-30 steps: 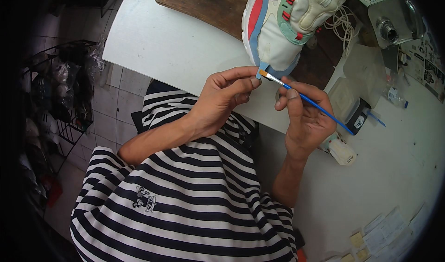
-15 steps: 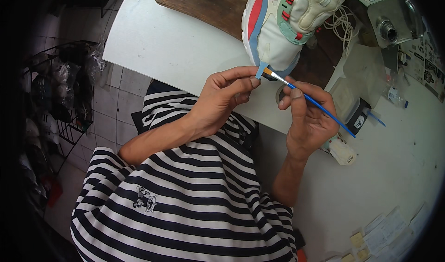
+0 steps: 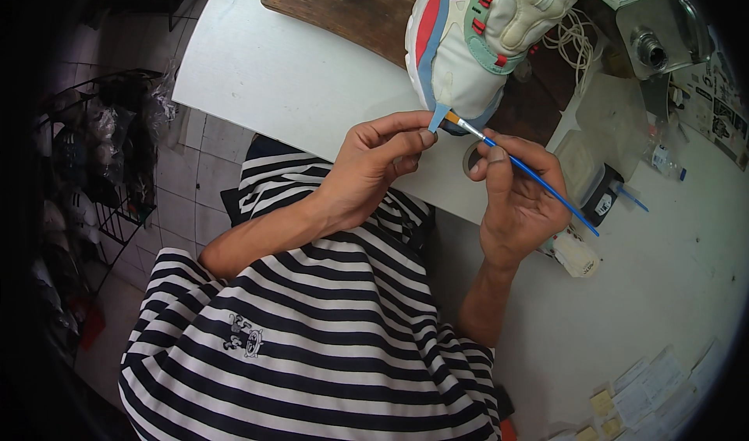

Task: Using a small paintbrush to apply blue paint to the midsole or accents of a sneaker.

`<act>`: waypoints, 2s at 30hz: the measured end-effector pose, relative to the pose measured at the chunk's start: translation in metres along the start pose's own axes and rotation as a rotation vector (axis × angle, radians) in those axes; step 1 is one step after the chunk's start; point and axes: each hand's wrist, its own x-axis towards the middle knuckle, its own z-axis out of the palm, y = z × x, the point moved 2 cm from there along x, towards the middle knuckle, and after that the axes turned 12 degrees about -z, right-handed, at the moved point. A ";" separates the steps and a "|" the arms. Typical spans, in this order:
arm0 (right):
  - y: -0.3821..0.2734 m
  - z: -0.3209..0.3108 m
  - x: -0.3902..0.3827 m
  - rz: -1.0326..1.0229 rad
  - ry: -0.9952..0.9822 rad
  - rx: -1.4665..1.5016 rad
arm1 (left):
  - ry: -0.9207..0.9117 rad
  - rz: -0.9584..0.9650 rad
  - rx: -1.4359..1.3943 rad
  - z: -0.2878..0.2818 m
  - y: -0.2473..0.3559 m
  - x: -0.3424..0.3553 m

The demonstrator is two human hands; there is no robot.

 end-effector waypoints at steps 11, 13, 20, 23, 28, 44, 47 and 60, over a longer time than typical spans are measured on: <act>0.000 0.001 0.001 -0.003 -0.016 -0.055 | -0.011 -0.013 0.014 0.001 0.001 -0.002; -0.003 0.000 0.003 -0.033 -0.020 -0.090 | 0.001 -0.009 0.015 0.002 0.001 0.000; -0.041 -0.034 0.036 -0.177 0.164 -0.029 | 0.027 -0.013 -0.025 0.005 0.003 -0.001; -0.061 -0.080 0.064 -0.239 0.242 -0.099 | 0.044 -0.033 -0.044 0.005 0.002 -0.001; -0.083 -0.122 0.117 -0.342 0.198 -0.319 | 0.031 -0.020 -0.051 -0.001 -0.004 -0.004; -0.026 -0.114 0.179 -0.246 0.069 -0.746 | 0.051 -0.009 -0.062 0.001 -0.003 -0.003; -0.018 -0.113 0.186 -0.384 0.015 -0.867 | 0.060 -0.007 -0.057 0.004 -0.001 -0.005; -0.013 -0.106 0.185 -0.348 0.017 -0.828 | 0.073 0.000 -0.042 0.002 -0.001 -0.006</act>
